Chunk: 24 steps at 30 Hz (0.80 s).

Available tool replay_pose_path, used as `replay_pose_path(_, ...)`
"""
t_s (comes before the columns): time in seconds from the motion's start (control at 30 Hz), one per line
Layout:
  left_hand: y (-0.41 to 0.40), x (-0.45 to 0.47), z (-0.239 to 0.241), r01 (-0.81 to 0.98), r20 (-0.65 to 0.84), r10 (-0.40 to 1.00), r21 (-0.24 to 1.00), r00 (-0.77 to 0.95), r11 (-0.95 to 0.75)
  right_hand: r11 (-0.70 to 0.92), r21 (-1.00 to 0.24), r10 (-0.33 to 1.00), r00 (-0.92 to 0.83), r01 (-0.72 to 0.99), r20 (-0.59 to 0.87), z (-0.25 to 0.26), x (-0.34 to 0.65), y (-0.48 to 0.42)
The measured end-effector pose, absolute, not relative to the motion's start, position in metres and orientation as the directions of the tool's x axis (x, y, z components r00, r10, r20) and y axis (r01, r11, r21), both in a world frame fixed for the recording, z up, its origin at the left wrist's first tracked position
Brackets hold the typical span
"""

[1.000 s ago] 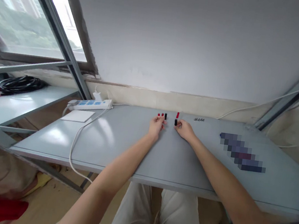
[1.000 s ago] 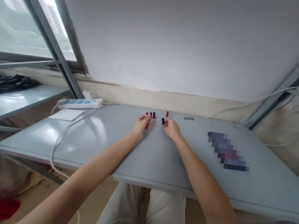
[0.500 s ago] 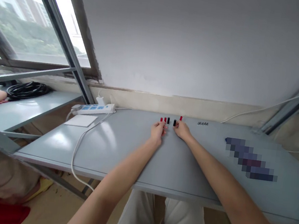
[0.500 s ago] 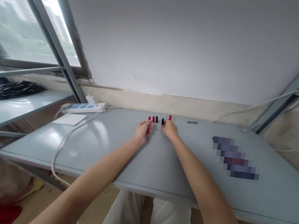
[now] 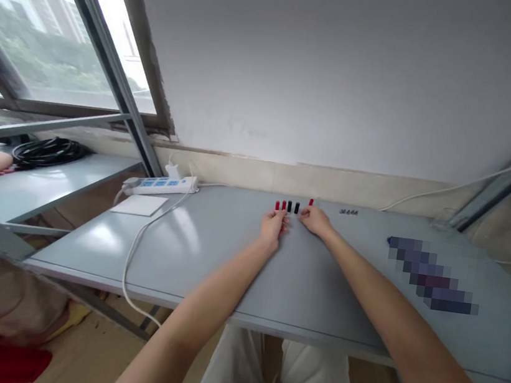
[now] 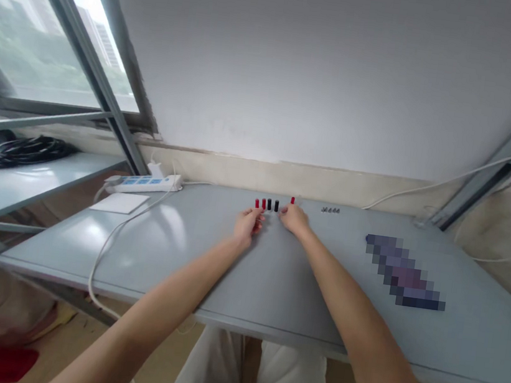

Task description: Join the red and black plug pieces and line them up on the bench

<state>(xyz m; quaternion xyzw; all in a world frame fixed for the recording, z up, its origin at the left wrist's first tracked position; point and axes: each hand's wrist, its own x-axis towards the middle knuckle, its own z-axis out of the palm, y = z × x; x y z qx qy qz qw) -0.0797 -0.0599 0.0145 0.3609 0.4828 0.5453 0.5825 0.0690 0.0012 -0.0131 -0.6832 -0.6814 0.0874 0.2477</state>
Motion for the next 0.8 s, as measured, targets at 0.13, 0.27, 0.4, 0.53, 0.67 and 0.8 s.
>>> replay_pose_path(0.13, -0.06, -0.078, 0.014, -0.264, -0.167, 0.984, 0.953, -0.056, 0.146, -0.047, -0.452, 0.955, 0.173, 0.891, 0.241, -0.009, 0.1, 0.002)
replay_pose_path(0.27, -0.061, -0.076, 0.012, -0.202, -0.134, 0.99, 0.972, -0.046, 0.122, -0.139, -0.487, 0.904, 0.311, 0.862, 0.294, -0.015, 0.123, 0.011)
replay_pose_path(0.4, -0.063, -0.073, 0.012, -0.162, -0.102, 0.994, 0.982, -0.026, 0.096, -0.136, -0.493, 0.913, 0.301, 0.859, 0.274, -0.02, 0.122, 0.023)
replay_pose_path(0.53, -0.065, -0.072, 0.012, -0.153, -0.082, 0.996, 0.985, -0.018, 0.079, -0.16, -0.496, 0.918, 0.313, 0.854, 0.243, -0.019, 0.108, 0.032)
replay_pose_path(0.67, -0.066, -0.071, 0.012, -0.132, -0.074, 0.997, 0.989, -0.029, 0.07, -0.145, -0.52, 0.927, 0.299, 0.842, 0.227, -0.017, 0.095, 0.036)
replay_pose_path(0.8, -0.062, -0.071, 0.009, -0.056, -0.025, 1.0, 0.998, -0.016, 0.024, -0.119, -0.546, 0.926, 0.291, 0.829, 0.24, -0.016, 0.09, 0.031)
